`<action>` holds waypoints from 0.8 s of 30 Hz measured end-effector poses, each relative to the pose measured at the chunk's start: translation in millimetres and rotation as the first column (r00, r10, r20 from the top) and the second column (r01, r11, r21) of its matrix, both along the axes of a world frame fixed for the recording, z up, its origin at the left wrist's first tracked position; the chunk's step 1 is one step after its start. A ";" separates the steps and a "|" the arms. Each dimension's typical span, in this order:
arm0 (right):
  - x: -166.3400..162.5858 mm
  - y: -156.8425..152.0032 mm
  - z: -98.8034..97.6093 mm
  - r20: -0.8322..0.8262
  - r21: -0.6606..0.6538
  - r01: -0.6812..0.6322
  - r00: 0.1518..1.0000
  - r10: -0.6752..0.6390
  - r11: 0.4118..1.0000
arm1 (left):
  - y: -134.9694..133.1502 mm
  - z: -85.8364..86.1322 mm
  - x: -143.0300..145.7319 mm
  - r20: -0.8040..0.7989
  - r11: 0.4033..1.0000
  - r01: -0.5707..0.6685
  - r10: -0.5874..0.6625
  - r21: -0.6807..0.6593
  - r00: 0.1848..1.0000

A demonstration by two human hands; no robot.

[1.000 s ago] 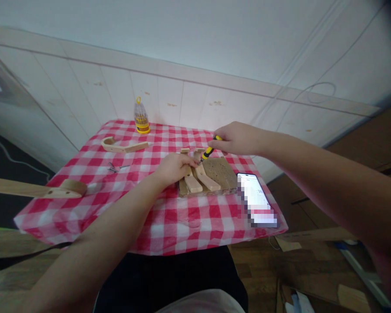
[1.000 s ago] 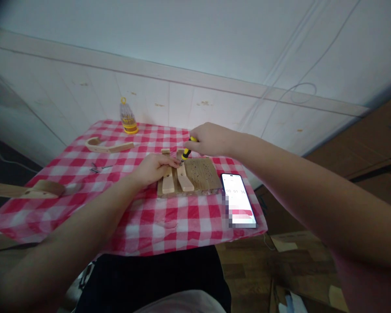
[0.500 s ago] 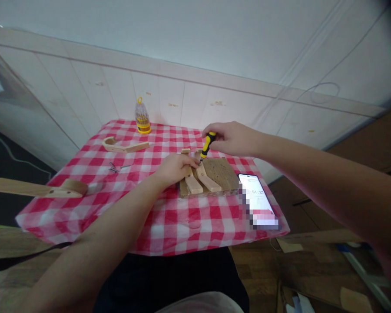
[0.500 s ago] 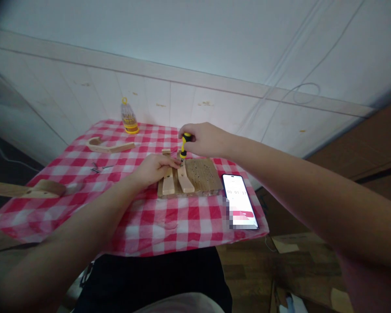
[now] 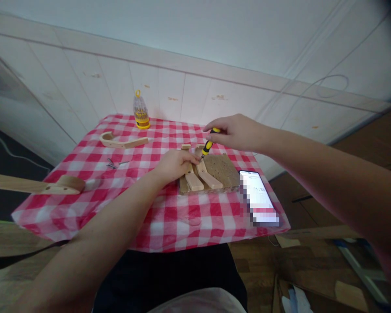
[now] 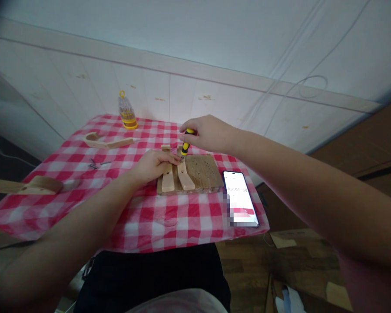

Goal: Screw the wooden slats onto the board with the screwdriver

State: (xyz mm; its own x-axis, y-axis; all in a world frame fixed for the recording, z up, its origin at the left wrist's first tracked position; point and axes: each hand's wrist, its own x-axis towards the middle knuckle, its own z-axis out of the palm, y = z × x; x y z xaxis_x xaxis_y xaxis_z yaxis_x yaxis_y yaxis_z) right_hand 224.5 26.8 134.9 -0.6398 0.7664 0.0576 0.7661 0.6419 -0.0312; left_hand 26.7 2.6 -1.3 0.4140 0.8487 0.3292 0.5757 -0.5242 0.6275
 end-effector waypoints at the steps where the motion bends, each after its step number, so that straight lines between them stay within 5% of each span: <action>1: 1.7 -0.6 -1.9 -0.026 -0.021 -0.047 0.999 0.047 0.999 | 0.0 0.3 0.1 -0.002 1.000 0.000 0.000 -0.003 1.000; 10: 6.9 -1.2 4.5 0.047 -0.090 -0.174 0.983 0.179 0.981 | -2.6 2.6 1.0 -0.005 1.000 -0.022 0.022 -0.019 1.000; 18: 1.4 2.8 6.3 0.156 0.124 0.096 0.981 -0.115 0.988 | -2.1 4.4 1.0 -0.023 1.000 0.001 -0.001 -0.004 1.000; 24: 6.3 2.1 -5.2 -0.071 0.021 -0.094 0.993 0.095 0.995 | -2.6 4.8 1.0 -0.044 1.000 -0.015 0.014 -0.012 0.999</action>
